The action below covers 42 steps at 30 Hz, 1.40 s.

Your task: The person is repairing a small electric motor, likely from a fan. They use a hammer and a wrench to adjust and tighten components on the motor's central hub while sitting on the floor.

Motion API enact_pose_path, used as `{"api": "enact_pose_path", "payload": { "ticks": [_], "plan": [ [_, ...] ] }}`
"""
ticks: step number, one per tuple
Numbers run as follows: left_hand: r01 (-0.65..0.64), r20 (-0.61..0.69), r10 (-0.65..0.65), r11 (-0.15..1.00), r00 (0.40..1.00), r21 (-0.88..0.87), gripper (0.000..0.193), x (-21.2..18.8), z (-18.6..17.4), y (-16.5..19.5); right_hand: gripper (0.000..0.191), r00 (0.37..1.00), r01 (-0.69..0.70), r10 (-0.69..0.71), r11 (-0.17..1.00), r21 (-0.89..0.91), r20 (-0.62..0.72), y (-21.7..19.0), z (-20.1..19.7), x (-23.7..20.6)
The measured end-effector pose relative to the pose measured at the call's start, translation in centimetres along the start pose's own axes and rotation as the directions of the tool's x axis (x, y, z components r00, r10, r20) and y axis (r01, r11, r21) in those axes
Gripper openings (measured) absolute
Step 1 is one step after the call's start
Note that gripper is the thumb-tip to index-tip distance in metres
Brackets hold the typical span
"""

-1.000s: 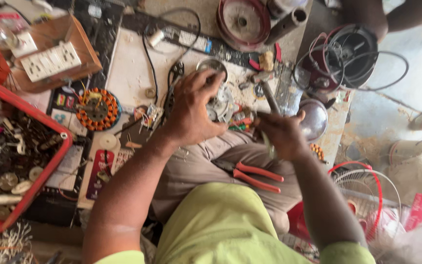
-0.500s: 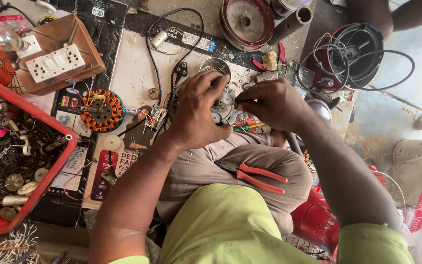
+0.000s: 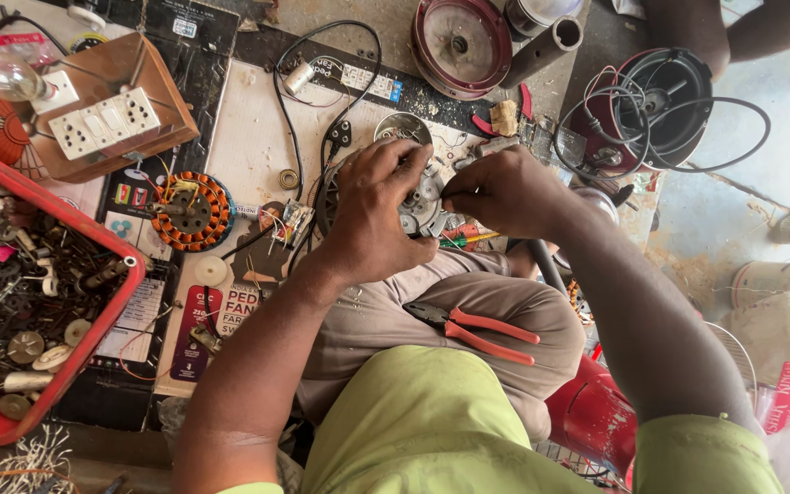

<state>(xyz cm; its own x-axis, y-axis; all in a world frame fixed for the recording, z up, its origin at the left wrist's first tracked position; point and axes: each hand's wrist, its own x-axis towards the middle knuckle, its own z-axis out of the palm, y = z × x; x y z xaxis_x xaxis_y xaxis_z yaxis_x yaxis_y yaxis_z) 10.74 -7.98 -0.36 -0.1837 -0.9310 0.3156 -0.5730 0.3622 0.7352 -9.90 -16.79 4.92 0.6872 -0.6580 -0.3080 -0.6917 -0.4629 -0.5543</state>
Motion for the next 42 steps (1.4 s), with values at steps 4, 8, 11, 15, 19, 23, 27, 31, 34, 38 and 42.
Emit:
{"api": "enact_pose_path", "payload": {
  "ticks": [4, 8, 11, 15, 19, 23, 27, 31, 34, 38, 42],
  "plan": [
    [-0.014, -0.013, 0.014, 1.000, 1.000, -0.009, 0.097, 0.0, -0.2, 0.0, 0.019, 0.998, -0.063, 0.063, 0.998, 0.017, -0.018, 1.2, 0.9, -0.6],
    [-0.011, -0.013, 0.011, 1.000, 1.000, -0.012, 0.098, 0.1, -0.1, -0.3, 0.020, 0.978, -0.138, 0.163, 0.973, 0.185, -0.129, 0.9, 2.5, -1.9],
    [-0.002, 0.006, 0.002, 1.000, 1.000, -0.018, 0.101, 0.2, 0.0, -0.8, 0.020, 0.879, -0.262, 0.465, 0.655, 0.708, -0.105, -1.8, 6.0, -3.8],
    [-0.024, 0.077, 0.024, 1.000, 0.997, 0.012, 0.106, 0.3, 0.3, -0.8, 0.016, 0.803, 0.048, 0.594, -0.151, 0.987, 0.052, -4.9, 11.3, -5.7],
    [0.017, 0.137, -0.024, 0.999, 0.990, 0.050, 0.110, 0.4, 0.4, -0.4, 0.018, 0.857, 0.014, 0.509, 0.140, 0.990, -0.084, -1.6, 8.8, -6.9],
    [0.017, 0.091, -0.018, 1.000, 0.996, 0.006, 0.108, 0.3, 0.3, 0.2, 0.022, 0.894, -0.222, 0.387, 0.820, 0.528, -0.225, 1.1, 4.6, -5.8],
    [0.021, 0.091, -0.020, 1.000, 0.996, -0.006, 0.109, 0.2, 0.2, 0.2, 0.019, 0.946, -0.022, 0.054, 0.994, 0.103, -0.319, 0.5, 2.4, -3.3],
    [-0.008, 0.070, 0.007, 1.000, 0.998, 0.008, 0.107, 0.1, 0.3, 0.0, 0.016, 0.941, 0.213, -0.224, 0.975, -0.069, -0.253, 0.0, 0.7, -1.7],
    [0.002, 0.080, -0.002, 1.000, 0.997, 0.004, 0.107, 0.0, 0.4, 0.0, 0.010, 0.951, 0.272, -0.283, 0.958, -0.091, -0.128, 0.3, 0.2, -0.7],
    [0.010, 0.074, -0.010, 1.000, 0.997, 0.002, 0.107, 0.1, 0.4, 0.1, 0.009, 0.981, 0.174, -0.181, 0.980, -0.091, -0.075, 0.9, 0.1, 0.1],
    [-0.010, 0.059, 0.010, 1.000, 0.998, 0.012, 0.104, 0.2, 0.2, 0.2, 0.012, 0.990, -0.006, 0.004, 1.000, -0.011, -0.139, 0.5, 1.6, -0.5]
  ]
}}
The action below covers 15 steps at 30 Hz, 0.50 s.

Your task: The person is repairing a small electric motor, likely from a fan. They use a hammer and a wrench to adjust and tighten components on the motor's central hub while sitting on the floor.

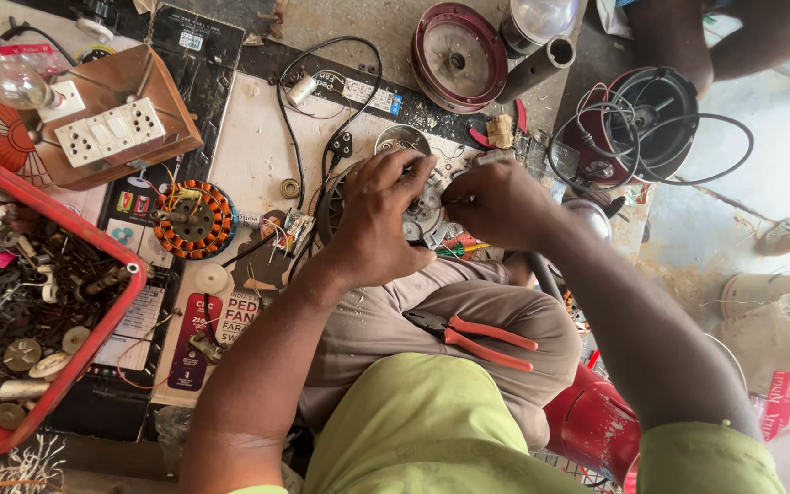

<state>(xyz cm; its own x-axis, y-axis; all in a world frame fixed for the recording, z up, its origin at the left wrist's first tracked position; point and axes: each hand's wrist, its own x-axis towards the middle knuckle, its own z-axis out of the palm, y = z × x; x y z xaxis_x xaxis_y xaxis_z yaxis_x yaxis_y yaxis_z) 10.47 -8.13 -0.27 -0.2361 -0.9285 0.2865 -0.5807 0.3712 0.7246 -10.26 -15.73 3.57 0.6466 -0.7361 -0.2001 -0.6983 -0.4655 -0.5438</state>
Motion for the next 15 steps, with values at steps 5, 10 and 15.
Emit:
{"api": "enact_pose_path", "payload": {
  "ticks": [5, 10, 15],
  "plan": [
    [0.045, 0.036, -0.044, 0.999, 0.998, -0.018, 0.104, 0.0, 0.0, 0.1, 0.020, 0.670, -0.399, 0.694, 0.038, 0.916, 0.263, -3.3, 5.6, -3.4],
    [0.052, 0.064, -0.053, 0.998, 0.997, 0.020, 0.105, 0.1, 0.2, 0.0, 0.018, 0.790, -0.189, 0.613, 0.278, 0.942, -0.022, -2.9, 4.9, -5.9],
    [0.033, 0.049, -0.033, 0.999, 0.998, -0.005, 0.108, 0.3, 0.2, -0.1, 0.022, 0.948, -0.254, 0.317, 0.758, 0.602, 0.001, 0.4, 0.0, -4.0]
  ]
}}
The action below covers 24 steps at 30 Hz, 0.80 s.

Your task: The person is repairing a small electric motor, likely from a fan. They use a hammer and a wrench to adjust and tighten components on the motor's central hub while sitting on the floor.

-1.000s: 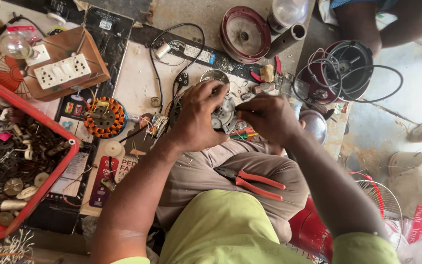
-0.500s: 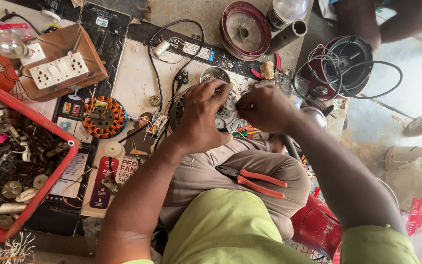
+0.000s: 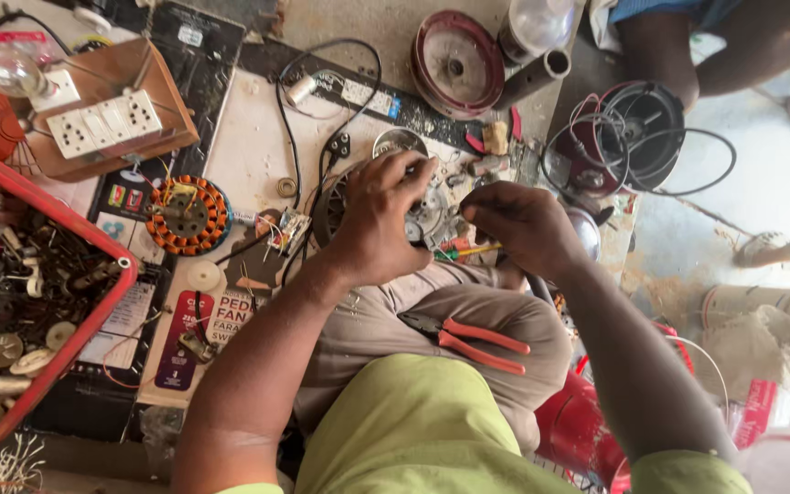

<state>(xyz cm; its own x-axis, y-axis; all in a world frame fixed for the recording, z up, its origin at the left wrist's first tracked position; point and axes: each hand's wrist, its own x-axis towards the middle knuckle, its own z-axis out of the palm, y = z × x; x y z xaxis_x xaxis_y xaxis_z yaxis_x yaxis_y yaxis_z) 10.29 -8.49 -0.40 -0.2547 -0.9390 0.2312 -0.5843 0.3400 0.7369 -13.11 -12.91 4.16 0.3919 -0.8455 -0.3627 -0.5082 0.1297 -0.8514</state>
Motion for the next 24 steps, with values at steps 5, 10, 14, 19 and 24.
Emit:
{"api": "enact_pose_path", "payload": {
  "ticks": [5, 10, 14, 19, 24],
  "plan": [
    [0.006, 0.002, -0.006, 1.000, 1.000, -0.005, 0.110, 0.0, -0.1, 0.0, 0.018, 0.987, 0.152, -0.110, 0.887, -0.436, 0.120, -1.3, -0.8, 2.4],
    [-0.018, -0.042, 0.018, 1.000, 0.999, -0.010, 0.105, -0.1, -0.2, 0.1, 0.014, 0.916, 0.396, -0.264, 0.709, -0.584, 0.302, -1.8, -1.0, 4.5],
    [-0.013, -0.043, 0.012, 1.000, 0.999, -0.008, 0.104, 0.0, -0.3, 0.3, 0.016, 0.895, 0.437, -0.257, 0.675, -0.595, 0.365, -1.5, -1.1, 5.6],
    [-0.011, -0.040, 0.010, 0.999, 0.999, -0.032, 0.103, 0.2, -0.4, 0.3, 0.034, 0.905, -0.423, 0.420, 0.905, -0.048, -0.073, -0.7, 3.3, 1.5],
    [-0.019, -0.044, 0.018, 1.000, 0.999, -0.018, 0.098, 0.1, -0.2, 0.2, 0.029, 0.896, -0.252, 0.394, 0.832, 0.494, -0.206, -1.0, 6.2, -2.2]
  ]
}}
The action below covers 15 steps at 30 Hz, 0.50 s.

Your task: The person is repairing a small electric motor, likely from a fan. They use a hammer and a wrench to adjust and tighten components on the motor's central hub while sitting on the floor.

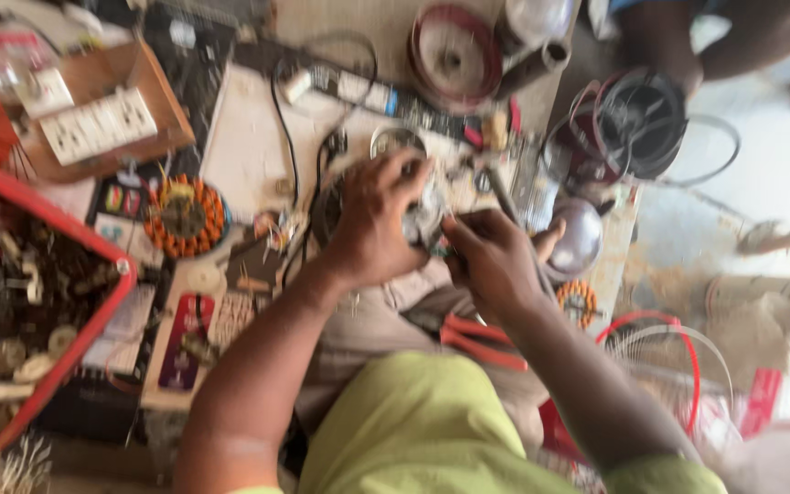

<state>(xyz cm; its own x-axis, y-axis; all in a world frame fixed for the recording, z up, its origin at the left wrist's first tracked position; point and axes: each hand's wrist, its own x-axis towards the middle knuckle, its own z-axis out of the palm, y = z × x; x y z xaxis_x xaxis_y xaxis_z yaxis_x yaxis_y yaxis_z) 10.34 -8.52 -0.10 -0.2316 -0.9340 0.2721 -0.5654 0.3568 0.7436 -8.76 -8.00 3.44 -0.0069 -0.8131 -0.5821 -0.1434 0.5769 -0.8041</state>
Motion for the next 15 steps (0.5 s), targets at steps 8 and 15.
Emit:
{"api": "enact_pose_path", "payload": {
  "ticks": [8, 15],
  "plan": [
    [0.038, 0.051, -0.039, 0.999, 0.998, 0.028, 0.109, 0.5, 0.0, -0.2, 0.020, 0.905, 0.423, -0.286, 0.685, -0.593, 0.316, -4.5, -3.5, 3.9],
    [0.051, 0.045, -0.051, 0.999, 0.998, 0.016, 0.105, 0.2, -0.1, -0.2, 0.013, 0.689, 0.723, -0.306, 0.223, -0.654, 0.657, -5.7, -3.0, 7.5]
  ]
}}
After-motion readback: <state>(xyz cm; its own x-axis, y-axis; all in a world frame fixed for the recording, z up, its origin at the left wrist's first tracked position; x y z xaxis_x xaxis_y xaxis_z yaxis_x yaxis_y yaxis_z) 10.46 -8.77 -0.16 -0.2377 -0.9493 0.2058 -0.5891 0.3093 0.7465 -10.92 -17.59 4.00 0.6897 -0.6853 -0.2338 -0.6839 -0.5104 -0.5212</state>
